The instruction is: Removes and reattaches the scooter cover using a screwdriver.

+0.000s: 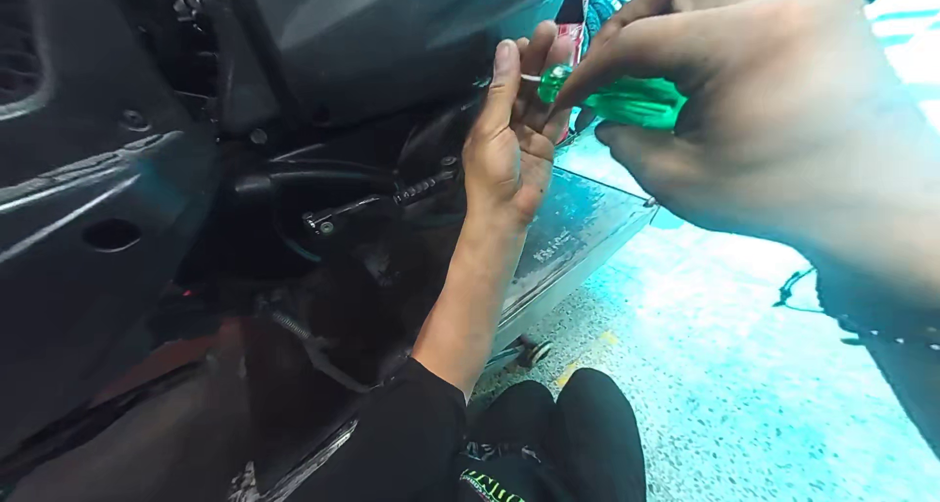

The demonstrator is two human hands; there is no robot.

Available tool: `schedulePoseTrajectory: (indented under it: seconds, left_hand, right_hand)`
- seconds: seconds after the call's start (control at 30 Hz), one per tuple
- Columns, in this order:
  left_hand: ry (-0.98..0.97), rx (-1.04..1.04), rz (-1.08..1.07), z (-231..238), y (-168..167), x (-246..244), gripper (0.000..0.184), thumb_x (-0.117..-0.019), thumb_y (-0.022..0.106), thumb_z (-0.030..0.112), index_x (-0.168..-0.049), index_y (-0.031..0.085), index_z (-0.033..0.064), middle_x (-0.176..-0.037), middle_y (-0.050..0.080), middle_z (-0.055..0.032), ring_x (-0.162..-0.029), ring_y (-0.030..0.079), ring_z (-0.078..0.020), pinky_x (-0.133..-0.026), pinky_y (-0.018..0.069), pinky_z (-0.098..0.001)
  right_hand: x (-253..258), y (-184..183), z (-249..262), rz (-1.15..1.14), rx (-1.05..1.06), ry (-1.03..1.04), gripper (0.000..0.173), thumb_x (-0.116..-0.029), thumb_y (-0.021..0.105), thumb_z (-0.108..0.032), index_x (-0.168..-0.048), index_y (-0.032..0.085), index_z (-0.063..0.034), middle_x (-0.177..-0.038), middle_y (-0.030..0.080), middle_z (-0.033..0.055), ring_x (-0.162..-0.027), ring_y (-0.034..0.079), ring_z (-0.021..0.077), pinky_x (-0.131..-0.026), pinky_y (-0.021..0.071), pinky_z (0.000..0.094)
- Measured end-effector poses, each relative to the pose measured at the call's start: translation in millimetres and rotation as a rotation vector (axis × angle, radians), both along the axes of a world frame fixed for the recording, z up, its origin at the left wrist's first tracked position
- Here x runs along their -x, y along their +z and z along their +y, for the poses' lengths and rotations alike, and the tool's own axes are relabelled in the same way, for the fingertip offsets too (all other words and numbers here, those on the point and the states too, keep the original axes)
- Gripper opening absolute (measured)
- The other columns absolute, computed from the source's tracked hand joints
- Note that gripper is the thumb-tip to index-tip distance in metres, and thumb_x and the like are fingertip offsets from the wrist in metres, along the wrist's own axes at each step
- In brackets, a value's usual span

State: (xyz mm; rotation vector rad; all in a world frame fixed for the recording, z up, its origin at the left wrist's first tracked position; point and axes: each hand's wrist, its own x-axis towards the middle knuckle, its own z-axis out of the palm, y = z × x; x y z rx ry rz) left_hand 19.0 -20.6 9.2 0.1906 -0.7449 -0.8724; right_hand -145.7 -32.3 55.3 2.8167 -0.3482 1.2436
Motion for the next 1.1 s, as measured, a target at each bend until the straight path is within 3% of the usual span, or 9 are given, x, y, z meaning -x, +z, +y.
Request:
schedulePoseTrajectory:
  seconds: [0.07, 0.17, 0.23, 0.3, 0.43, 0.57, 0.7, 0.9, 1.1]
  left_hand:
    - [0.01, -0.013, 0.086, 1.8, 2.4, -0.6, 0.026, -0.1109, 0.043, 0.023, -0.119, 0.059, 0.0041, -0.11, 0.072, -0.0104, -0.104, 0.071, -0.017, -0.091, 0.0588, -0.0316]
    - [-0.047, 0.101, 0.127, 0.3, 4.7, -2.8, 0.031, -0.1124, 0.035, 0.02, -0.123, 0.054, -0.0027, -0.12, 0.068, -0.0187, -0.115, 0.069, -0.0228, -0.101, 0.0546, -0.0334]
    - [-0.049, 0.152, 0.082, -2.0, 2.6, -3.3, 0.034, -0.1131, 0.029, 0.021, -0.127, 0.048, -0.0035, -0.126, 0.065, -0.0206, -0.12, 0.065, -0.024, -0.105, 0.0511, -0.0339]
    - [-0.052, 0.187, 0.012, -5.2, -1.9, -3.9, 0.041, -0.1136, 0.024, 0.023, -0.135, 0.046, -0.0047, -0.136, 0.06, -0.0204, -0.129, 0.059, -0.0246, -0.11, 0.0463, -0.0353]
    - [0.016, 0.18, -0.113, -7.9, -11.2, -0.9, 0.044, -0.114, 0.023, 0.024, -0.139, 0.045, -0.006, -0.144, 0.055, -0.0222, -0.135, 0.055, -0.0288, -0.111, 0.0467, -0.0395]
    - [0.006, 0.197, -0.159, -7.0, -19.4, -7.4, 0.041, -0.1124, 0.022, 0.015, -0.141, 0.04, -0.0089, -0.147, 0.051, -0.0251, -0.138, 0.052, -0.0307, -0.115, 0.0424, -0.0393]
    - [0.087, 0.143, -0.157, -6.2, -22.6, -11.5, 0.039, -0.1131, 0.028, 0.017, -0.141, 0.045, -0.0051, -0.139, 0.059, -0.0223, -0.127, 0.061, -0.0284, -0.107, 0.0498, -0.0388]
    - [0.127, 0.063, -0.056, -8.6, -15.8, -3.3, 0.021, -0.1101, 0.047, 0.021, -0.117, 0.058, 0.0055, -0.108, 0.07, -0.0103, -0.101, 0.071, -0.0174, -0.091, 0.0595, -0.0336]
    - [0.116, 0.098, -0.079, -12.0, -22.4, -4.5, 0.021, -0.1091, 0.049, 0.017, -0.123, 0.057, 0.0036, -0.115, 0.07, -0.0133, -0.106, 0.071, -0.0187, -0.095, 0.058, -0.0328]
  right_hand:
    - [1.9, -2.9, -4.2, 0.01, -0.121, -0.008, 0.053, -0.0889, 0.073, -0.032, -0.138, 0.058, -0.02, -0.129, 0.063, 0.0062, -0.111, 0.065, 0.0154, -0.095, 0.0574, 0.0369]
    - [6.0, -8.3, -7.7, -0.037, -0.405, -0.035, 0.063, -0.0883, 0.071, -0.061, -0.135, 0.056, -0.0219, -0.11, 0.07, -0.0023, -0.084, 0.073, 0.0087, -0.069, 0.0648, 0.0335]
    - [4.8, -6.2, 2.5, -0.058, -0.732, 0.1, 0.041, -0.0983, 0.063, -0.053, -0.117, 0.066, -0.0175, -0.09, 0.076, -0.0005, -0.066, 0.075, 0.015, -0.053, 0.0662, 0.0358]
    - [2.2, -1.4, 9.0, -0.098, -0.903, 0.25, 0.034, -0.1083, 0.049, -0.04, -0.11, 0.067, -0.0107, -0.087, 0.076, 0.0028, -0.066, 0.075, 0.0173, -0.055, 0.0656, 0.0351]
    - [-6.1, -16.7, -4.3, -0.228, -0.626, 0.266, 0.023, -0.1067, 0.052, -0.018, -0.119, 0.066, -0.0045, -0.089, 0.072, -0.0004, -0.073, 0.073, 0.0086, -0.068, 0.067, 0.0289]
    - [-11.1, -42.9, -3.1, -0.268, -0.495, 0.229, 0.029, -0.1066, 0.052, -0.02, -0.13, 0.062, -0.0052, -0.1, 0.071, 0.0016, -0.078, 0.072, 0.0067, -0.071, 0.0664, 0.0273]
    - [-8.8, -42.6, -0.4, -0.271, -0.467, 0.171, 0.027, -0.1065, 0.054, -0.021, -0.129, 0.063, -0.0089, -0.097, 0.071, 0.0008, -0.074, 0.071, 0.006, -0.067, 0.0646, 0.0264]
    - [-3.3, -32.0, 6.8, -0.171, -0.138, -0.003, 0.034, -0.1036, 0.054, -0.025, -0.133, 0.065, -0.0121, -0.111, 0.072, 0.0051, -0.096, 0.07, 0.0102, -0.089, 0.0587, 0.0318]
    - [5.2, -50.4, 5.6, -0.224, -0.117, 0.0, 0.035, -0.1046, 0.055, -0.023, -0.136, 0.062, -0.0089, -0.112, 0.071, 0.0085, -0.095, 0.07, 0.0144, -0.086, 0.0596, 0.0352]
